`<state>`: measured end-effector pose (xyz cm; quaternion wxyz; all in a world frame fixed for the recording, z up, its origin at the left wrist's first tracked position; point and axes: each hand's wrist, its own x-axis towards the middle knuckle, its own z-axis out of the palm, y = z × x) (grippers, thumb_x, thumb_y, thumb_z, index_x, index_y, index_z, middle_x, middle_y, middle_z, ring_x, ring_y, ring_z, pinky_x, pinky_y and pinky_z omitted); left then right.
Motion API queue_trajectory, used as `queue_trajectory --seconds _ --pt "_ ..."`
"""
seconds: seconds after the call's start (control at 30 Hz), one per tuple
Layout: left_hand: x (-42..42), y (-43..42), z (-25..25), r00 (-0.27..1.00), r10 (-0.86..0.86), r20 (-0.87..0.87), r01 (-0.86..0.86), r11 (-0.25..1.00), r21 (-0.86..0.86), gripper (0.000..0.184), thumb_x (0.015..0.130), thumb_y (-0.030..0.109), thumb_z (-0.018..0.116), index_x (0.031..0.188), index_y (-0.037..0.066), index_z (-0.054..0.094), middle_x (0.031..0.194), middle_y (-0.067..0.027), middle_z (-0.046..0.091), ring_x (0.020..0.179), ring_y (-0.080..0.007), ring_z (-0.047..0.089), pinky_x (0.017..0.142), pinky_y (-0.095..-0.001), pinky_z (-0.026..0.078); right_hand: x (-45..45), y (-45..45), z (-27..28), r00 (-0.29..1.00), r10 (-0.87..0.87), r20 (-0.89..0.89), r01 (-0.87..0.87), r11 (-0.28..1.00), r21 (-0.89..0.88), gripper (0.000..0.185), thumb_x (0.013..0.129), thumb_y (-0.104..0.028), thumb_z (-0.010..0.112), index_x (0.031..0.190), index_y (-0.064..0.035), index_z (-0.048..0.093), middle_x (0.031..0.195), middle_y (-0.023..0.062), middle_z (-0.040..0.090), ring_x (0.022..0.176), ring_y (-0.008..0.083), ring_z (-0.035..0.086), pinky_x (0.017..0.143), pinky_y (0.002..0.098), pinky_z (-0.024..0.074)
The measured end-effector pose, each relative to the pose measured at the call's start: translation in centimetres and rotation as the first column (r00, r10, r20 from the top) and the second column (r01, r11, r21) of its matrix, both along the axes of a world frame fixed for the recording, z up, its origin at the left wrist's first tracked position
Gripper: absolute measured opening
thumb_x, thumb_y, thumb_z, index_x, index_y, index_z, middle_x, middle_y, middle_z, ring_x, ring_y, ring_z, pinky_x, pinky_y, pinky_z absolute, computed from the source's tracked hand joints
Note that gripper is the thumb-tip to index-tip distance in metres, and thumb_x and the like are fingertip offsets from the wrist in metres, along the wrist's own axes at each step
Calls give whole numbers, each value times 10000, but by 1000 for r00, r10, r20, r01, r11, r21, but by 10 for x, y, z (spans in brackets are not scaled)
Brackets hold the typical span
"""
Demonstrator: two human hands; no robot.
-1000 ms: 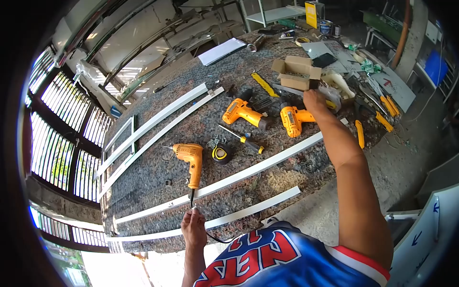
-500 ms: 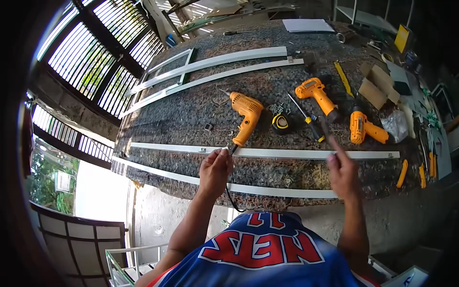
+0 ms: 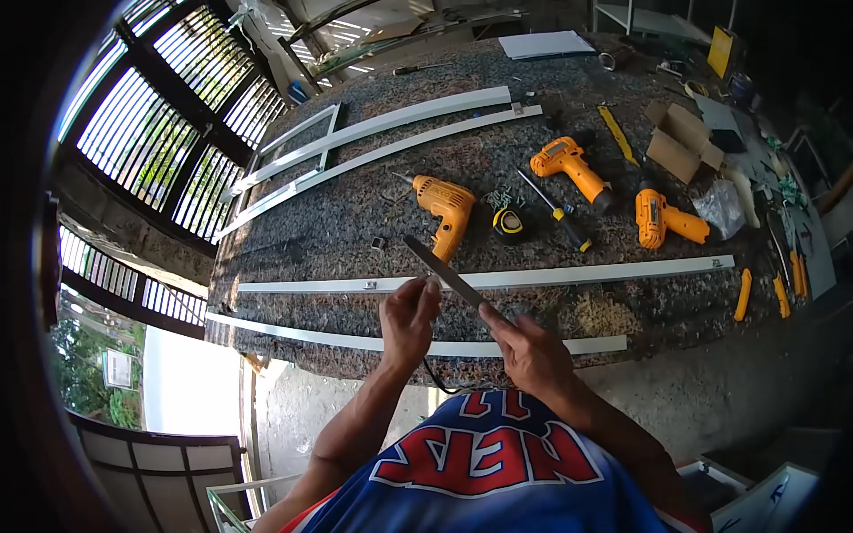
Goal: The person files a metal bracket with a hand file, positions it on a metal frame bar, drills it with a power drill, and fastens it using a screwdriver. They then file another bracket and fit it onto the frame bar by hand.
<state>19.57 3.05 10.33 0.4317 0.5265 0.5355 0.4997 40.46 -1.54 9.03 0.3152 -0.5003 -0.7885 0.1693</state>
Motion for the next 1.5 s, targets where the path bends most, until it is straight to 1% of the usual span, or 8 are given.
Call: queue_trajectory --seconds 0.03,0.23,0.57,0.7,0.93,1.07,1.3,1.5 --pt "8 -11 3 960 -33 -279 69 990 122 264 1015 218 610 1026 -37 678 718 26 583 643 -38 488 570 -213 376 0 14 -3 998 -1 -57 1 1000 -4 485 932 -108 648 1406 -178 572 757 131 571 662 320 613 622 435 515" --pt "-3 0 5 984 -19 177 29 998 -52 289 1021 254 605 881 3 638 700 18 569 630 -39 469 553 -231 357 11 14 33 969 -27 -247 16 999 -46 474 928 -81 651 1392 -155 592 759 152 591 657 315 609 578 422 482" --pt "7 -20 2 919 -111 -377 221 940 261 242 955 173 663 1010 -60 693 782 -55 674 689 -75 597 599 -267 479 -5 26 13 984 86 -157 -96 993 -61 454 934 -91 642 1382 -146 595 833 170 647 679 343 628 654 423 523" --pt "-1 -11 15 998 65 -8 -65 998 -24 224 977 186 650 985 -34 693 757 -56 663 659 -71 574 595 -256 455 13 25 36 974 39 -222 -64 992 -109 426 937 -73 631 1362 -89 601 874 170 679 689 324 641 666 406 521" --pt "-22 -3 18 956 111 -273 -111 994 17 214 971 168 630 981 -37 690 746 -102 683 682 -126 653 613 -286 498 2 -6 46 996 85 -22 -87 983 -160 448 923 -105 670 1359 -196 624 711 129 555 632 305 609 565 428 489" --pt "13 -31 11 905 -158 -396 254 945 204 170 924 86 655 1055 -15 695 811 -142 708 750 -171 694 694 -308 540 -3 36 21 994 81 -77 -86 994 -65 417 946 -131 630 1362 -136 605 789 160 626 721 352 638 641 444 513" --pt "-33 0 12 998 62 -33 -60 996 66 278 1017 196 586 1034 -69 669 761 -45 668 688 -69 571 622 -242 454 11 -6 58 988 136 -76 -148 971 -188 446 936 -94 647 1376 -147 599 769 147 621 674 315 631 607 425 508" --pt "5 -31 4 939 -142 -314 188 975 119 212 968 171 643 1032 -23 696 732 -102 644 671 -113 579 640 -288 475 -11 33 32 988 120 -94 -127 990 -65 444 940 -113 638 1381 -136 585 791 170 630 716 337 650 640 422 518"
